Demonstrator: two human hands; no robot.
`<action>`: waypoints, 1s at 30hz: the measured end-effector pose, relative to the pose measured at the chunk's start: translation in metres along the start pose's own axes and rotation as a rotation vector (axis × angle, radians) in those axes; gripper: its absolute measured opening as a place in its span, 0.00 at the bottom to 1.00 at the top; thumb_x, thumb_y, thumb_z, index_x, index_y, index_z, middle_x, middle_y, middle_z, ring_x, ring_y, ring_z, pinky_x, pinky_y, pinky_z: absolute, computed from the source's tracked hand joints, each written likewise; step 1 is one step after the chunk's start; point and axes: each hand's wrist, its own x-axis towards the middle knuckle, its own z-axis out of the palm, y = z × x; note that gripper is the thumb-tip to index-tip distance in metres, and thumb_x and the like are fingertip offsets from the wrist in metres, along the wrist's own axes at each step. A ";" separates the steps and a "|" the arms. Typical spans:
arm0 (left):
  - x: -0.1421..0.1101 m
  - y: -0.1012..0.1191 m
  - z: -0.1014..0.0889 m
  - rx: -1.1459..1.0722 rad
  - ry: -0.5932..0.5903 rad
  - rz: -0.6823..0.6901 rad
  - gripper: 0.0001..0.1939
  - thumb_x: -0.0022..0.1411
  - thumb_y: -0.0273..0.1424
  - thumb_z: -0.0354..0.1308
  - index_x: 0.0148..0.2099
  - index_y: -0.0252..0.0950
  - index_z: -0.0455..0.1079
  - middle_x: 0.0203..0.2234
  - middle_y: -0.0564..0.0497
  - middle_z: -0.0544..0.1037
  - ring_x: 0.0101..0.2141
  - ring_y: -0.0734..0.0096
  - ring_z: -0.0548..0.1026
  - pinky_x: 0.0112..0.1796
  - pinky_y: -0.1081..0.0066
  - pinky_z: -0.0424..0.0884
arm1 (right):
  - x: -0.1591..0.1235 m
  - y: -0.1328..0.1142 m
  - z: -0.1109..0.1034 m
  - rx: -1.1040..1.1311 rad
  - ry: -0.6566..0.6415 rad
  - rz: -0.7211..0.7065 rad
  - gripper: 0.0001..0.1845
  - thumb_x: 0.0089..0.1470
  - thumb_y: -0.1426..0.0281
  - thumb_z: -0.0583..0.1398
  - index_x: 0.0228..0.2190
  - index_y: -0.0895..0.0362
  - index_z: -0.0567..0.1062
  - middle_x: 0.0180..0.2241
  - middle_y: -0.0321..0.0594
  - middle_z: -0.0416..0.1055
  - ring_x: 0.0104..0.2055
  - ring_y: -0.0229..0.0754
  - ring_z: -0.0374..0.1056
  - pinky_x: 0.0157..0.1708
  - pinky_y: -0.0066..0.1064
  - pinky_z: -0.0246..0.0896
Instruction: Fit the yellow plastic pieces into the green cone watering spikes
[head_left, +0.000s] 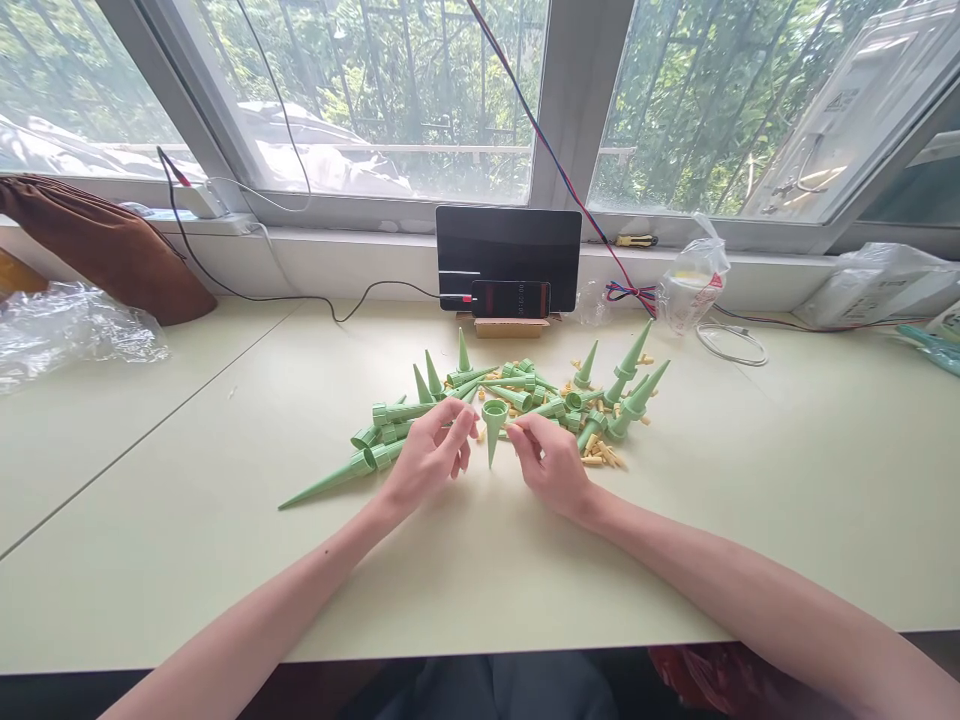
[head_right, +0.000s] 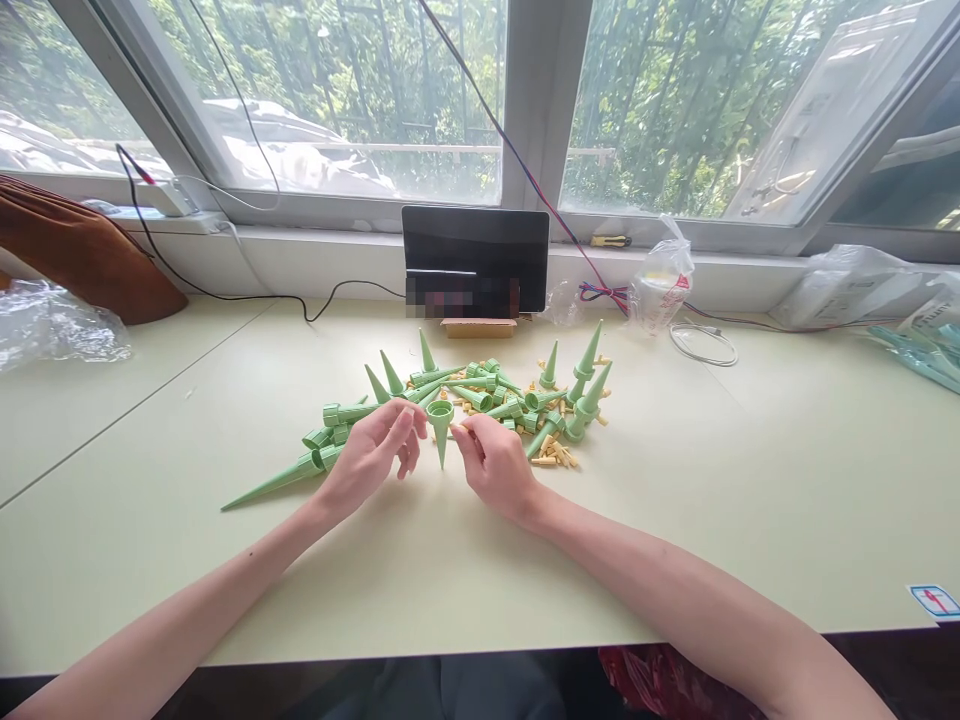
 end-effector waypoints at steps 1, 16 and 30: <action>0.001 0.001 -0.001 -0.021 -0.006 -0.033 0.23 0.68 0.49 0.49 0.35 0.33 0.69 0.27 0.51 0.71 0.19 0.78 0.69 0.18 0.76 0.66 | 0.000 0.000 0.000 -0.004 0.004 -0.016 0.12 0.65 0.69 0.52 0.30 0.57 0.68 0.22 0.33 0.62 0.22 0.34 0.56 0.25 0.26 0.53; 0.003 0.001 -0.002 -0.300 -0.283 -0.301 0.35 0.67 0.52 0.46 0.20 0.30 0.70 0.18 0.47 0.72 0.17 0.74 0.69 0.18 0.75 0.63 | -0.004 0.004 0.000 -0.087 -0.057 -0.212 0.08 0.67 0.71 0.52 0.37 0.55 0.70 0.30 0.38 0.67 0.26 0.35 0.59 0.26 0.25 0.56; 0.003 0.000 -0.004 -0.312 -0.281 -0.270 0.28 0.67 0.47 0.51 0.24 0.29 0.73 0.22 0.46 0.74 0.20 0.73 0.69 0.21 0.73 0.67 | -0.006 0.006 0.000 -0.096 -0.122 -0.158 0.13 0.68 0.67 0.49 0.34 0.55 0.70 0.27 0.38 0.66 0.25 0.36 0.59 0.26 0.26 0.55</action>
